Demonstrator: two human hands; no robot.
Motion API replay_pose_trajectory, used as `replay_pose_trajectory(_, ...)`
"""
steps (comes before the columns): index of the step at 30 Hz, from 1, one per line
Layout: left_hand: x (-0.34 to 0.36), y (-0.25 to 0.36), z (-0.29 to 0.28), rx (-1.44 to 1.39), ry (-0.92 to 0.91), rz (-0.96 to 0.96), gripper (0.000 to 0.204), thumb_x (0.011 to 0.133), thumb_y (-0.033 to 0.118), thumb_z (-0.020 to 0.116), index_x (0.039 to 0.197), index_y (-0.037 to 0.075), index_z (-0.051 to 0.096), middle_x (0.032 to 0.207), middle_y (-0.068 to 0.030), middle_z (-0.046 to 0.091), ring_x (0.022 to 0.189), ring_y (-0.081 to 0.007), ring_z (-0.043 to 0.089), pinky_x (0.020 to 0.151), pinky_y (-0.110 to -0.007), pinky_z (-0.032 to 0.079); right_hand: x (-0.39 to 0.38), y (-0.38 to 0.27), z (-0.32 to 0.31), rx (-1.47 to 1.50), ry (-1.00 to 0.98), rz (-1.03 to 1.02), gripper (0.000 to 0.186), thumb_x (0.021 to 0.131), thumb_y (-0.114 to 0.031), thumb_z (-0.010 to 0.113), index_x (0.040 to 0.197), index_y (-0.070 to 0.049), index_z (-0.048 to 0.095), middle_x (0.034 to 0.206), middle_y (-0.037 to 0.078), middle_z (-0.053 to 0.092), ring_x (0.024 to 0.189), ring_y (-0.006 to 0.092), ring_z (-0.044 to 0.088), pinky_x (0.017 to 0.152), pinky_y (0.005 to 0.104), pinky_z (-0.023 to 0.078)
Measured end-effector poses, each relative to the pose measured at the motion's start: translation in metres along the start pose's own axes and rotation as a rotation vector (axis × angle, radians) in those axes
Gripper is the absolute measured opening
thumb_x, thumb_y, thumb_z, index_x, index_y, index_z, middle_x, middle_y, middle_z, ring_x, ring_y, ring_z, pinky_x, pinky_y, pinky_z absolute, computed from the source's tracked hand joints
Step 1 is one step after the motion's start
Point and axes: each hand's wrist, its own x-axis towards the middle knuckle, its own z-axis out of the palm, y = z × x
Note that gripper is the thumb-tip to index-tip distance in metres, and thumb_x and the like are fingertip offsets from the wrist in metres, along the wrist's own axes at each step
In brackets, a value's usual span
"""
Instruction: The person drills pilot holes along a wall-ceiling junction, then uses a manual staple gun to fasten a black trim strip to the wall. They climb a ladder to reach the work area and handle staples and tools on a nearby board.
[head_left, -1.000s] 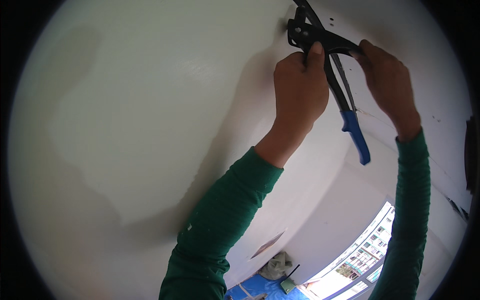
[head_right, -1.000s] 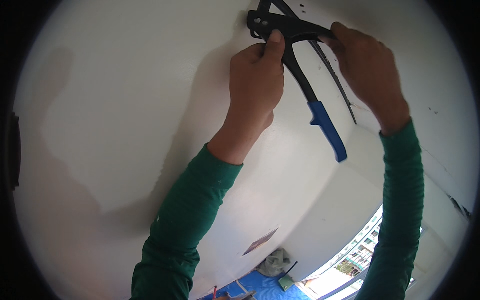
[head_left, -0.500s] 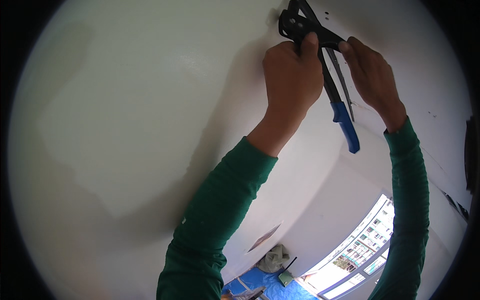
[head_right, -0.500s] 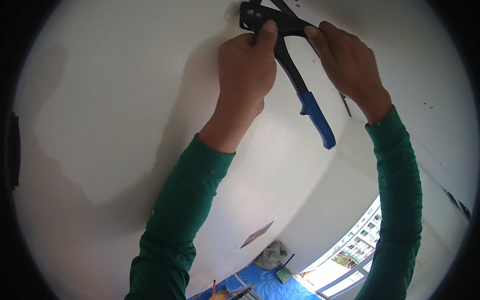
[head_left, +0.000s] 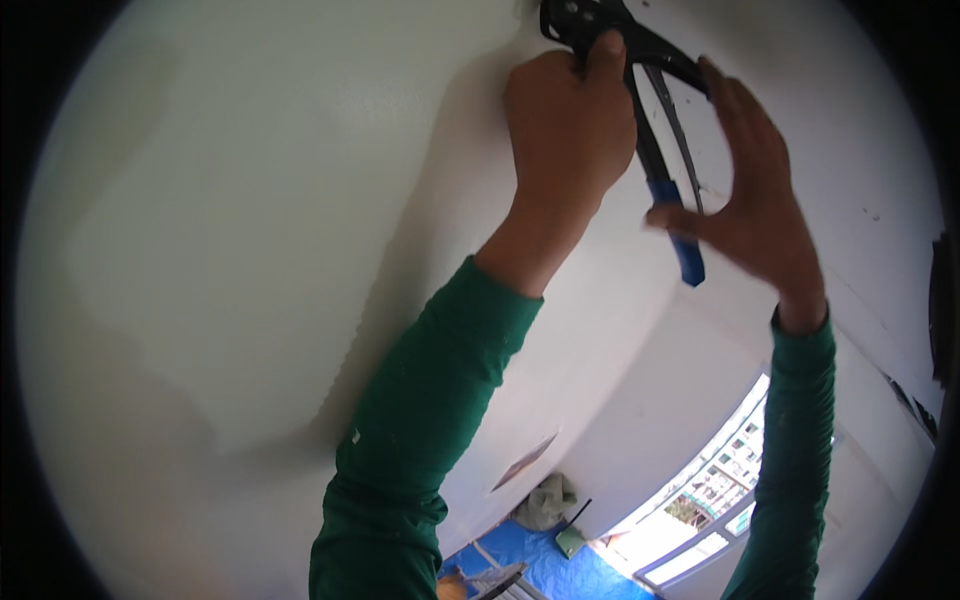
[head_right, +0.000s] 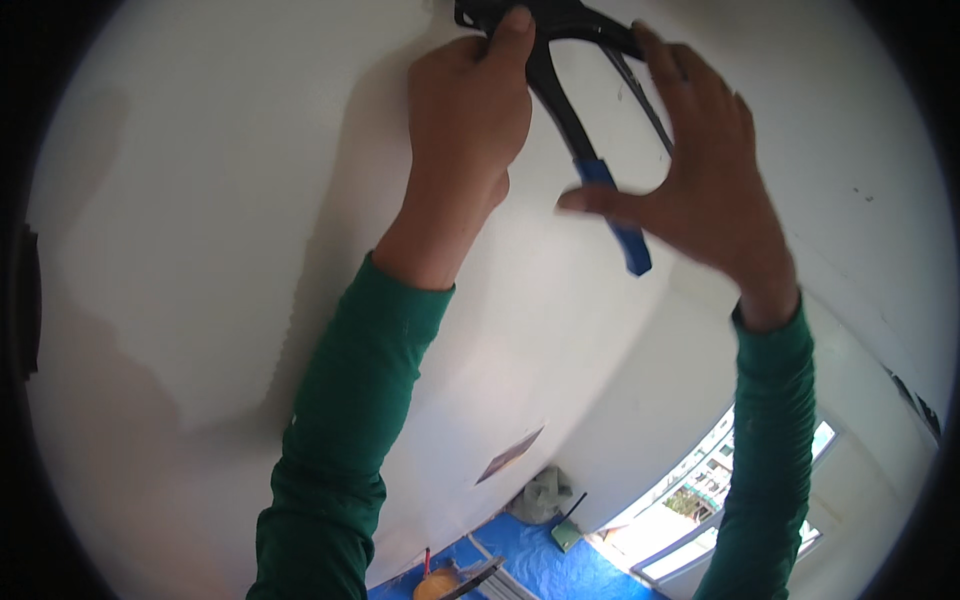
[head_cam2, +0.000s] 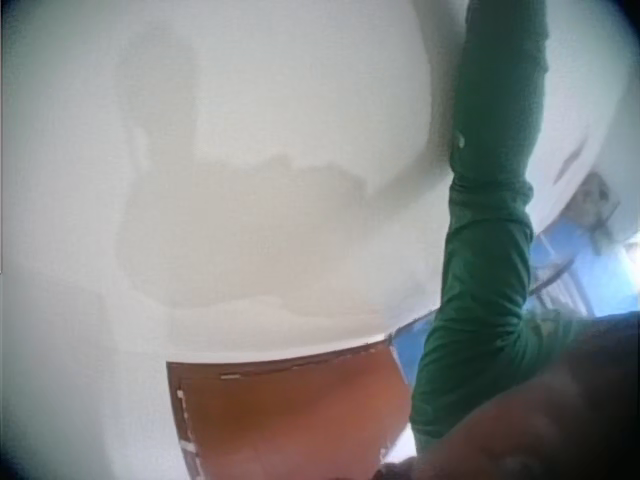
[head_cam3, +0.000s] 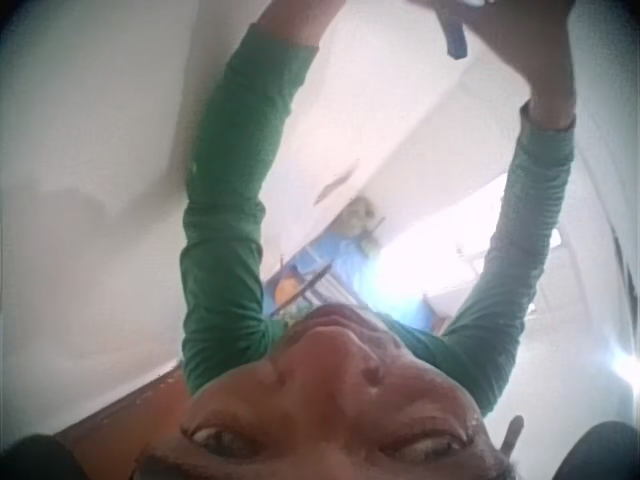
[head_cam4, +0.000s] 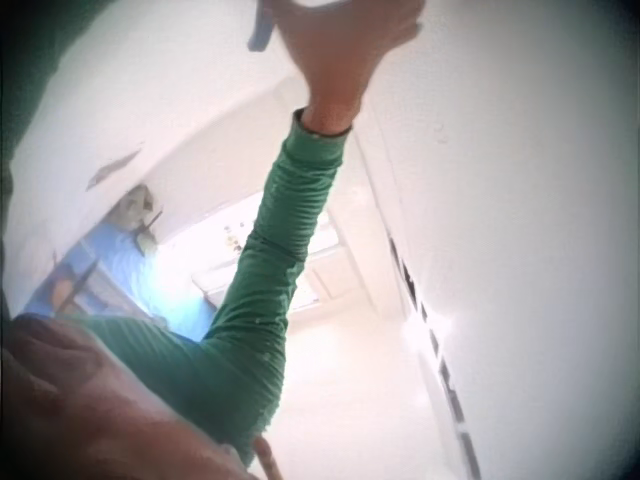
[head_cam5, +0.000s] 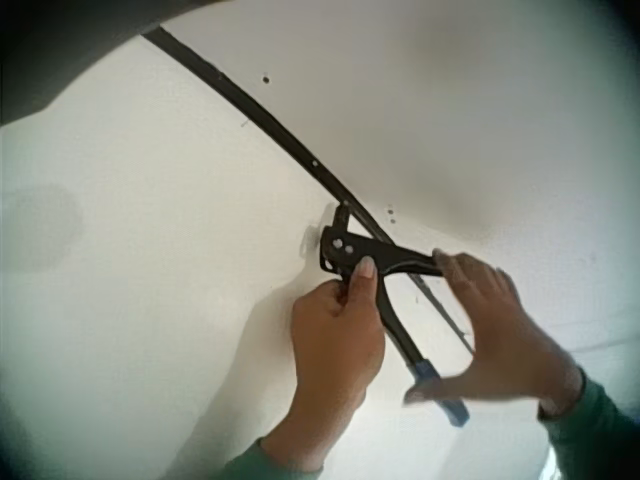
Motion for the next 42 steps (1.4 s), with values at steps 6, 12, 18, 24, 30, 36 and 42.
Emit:
replay_pose_trajectory(6, 0.008, 0.010, -0.003, -0.102, 0.020, 0.004, 0.050, 0.102, 0.029, 0.064, 0.067, -0.007, 0.062, 0.052, -0.0160, 0.058, 0.047, -0.0259, 0.061, 0.053, -0.040, 0.048, 0.007, -0.034, 0.006, 0.152, 0.115, 0.083, 0.117, 0.067, -0.041, 0.087, 0.164, -0.011, 0.030, 0.149, 0.035, 0.040, 0.144, 0.0539, 0.037, 0.118, 0.0633, 0.027)
replay_pose_trajectory(12, 0.013, 0.021, -0.001, -0.027, 0.031, 0.048, 0.049, 0.103, 0.031, 0.064, 0.072, -0.007, 0.063, 0.058, -0.0154, 0.061, 0.051, -0.0264, 0.060, 0.053, -0.041, 0.046, 0.041, -0.060, 0.014, 0.072, 0.259, 0.216, 0.095, 0.076, -0.022, 0.078, 0.159, -0.005, 0.036, 0.135, 0.031, 0.048, 0.133, 0.0487, 0.048, 0.108, 0.0652, 0.031)
replay_pose_trajectory(18, 0.011, 0.024, -0.011, 0.148, -0.045, 0.031, 0.050, 0.105, 0.033, 0.060, 0.075, -0.007, 0.063, 0.057, -0.0144, 0.060, 0.051, -0.0259, 0.058, 0.054, -0.042, 0.045, 0.041, -0.058, 0.031, 0.075, 0.330, 0.205, 0.091, 0.077, -0.030, 0.082, 0.156, -0.005, 0.042, 0.132, 0.029, 0.049, 0.129, 0.0467, 0.049, 0.107, 0.0590, 0.033)
replay_pose_trajectory(24, 0.007, 0.021, -0.015, 0.219, -0.048, -0.024, 0.053, 0.106, 0.037, 0.060, 0.075, -0.006, 0.063, 0.062, -0.0172, 0.063, 0.056, -0.0309, 0.064, 0.058, -0.044, 0.046, 0.038, -0.072, 0.032, 0.108, 0.344, 0.234, 0.091, 0.076, -0.029, 0.082, 0.155, -0.005, 0.045, 0.131, 0.028, 0.049, 0.127, 0.0450, 0.049, 0.107, 0.0561, 0.034)
replay_pose_trajectory(30, 0.012, 0.049, -0.037, 0.164, 0.036, 0.096, 0.051, 0.107, 0.036, 0.060, 0.079, -0.006, 0.065, 0.062, -0.0149, 0.062, 0.054, -0.0245, 0.059, 0.056, -0.040, 0.045, 0.062, -0.087, 0.009, 0.202, 0.410, 0.188, 0.095, 0.069, -0.019, 0.083, 0.155, -0.005, 0.045, 0.131, 0.027, 0.050, 0.127, 0.0451, 0.049, 0.108, 0.0555, 0.035)
replay_pose_trajectory(36, 0.038, 0.083, -0.057, 0.290, 0.187, 0.262, 0.048, 0.106, 0.029, 0.061, 0.072, -0.005, 0.058, 0.056, -0.0143, 0.057, 0.045, -0.0259, 0.057, 0.046, -0.041, 0.041, 0.102, -0.097, -0.009, 0.284, 0.510, 0.098, 0.097, 0.063, -0.014, 0.078, 0.155, -0.008, 0.046, 0.135, 0.030, 0.049, 0.131, 0.0480, 0.048, 0.111, 0.0569, 0.034)
replay_pose_trajectory(42, 0.054, 0.090, -0.051, 0.275, 0.139, 0.219, 0.047, 0.105, 0.028, 0.060, 0.074, -0.007, 0.062, 0.056, -0.0150, 0.059, 0.048, -0.0266, 0.061, 0.050, -0.041, 0.046, 0.120, -0.091, -0.004, 0.335, 0.512, 0.136, 0.095, 0.066, -0.017, 0.081, 0.154, -0.008, 0.048, 0.133, 0.031, 0.051, 0.128, 0.0488, 0.052, 0.109, 0.0577, 0.038)
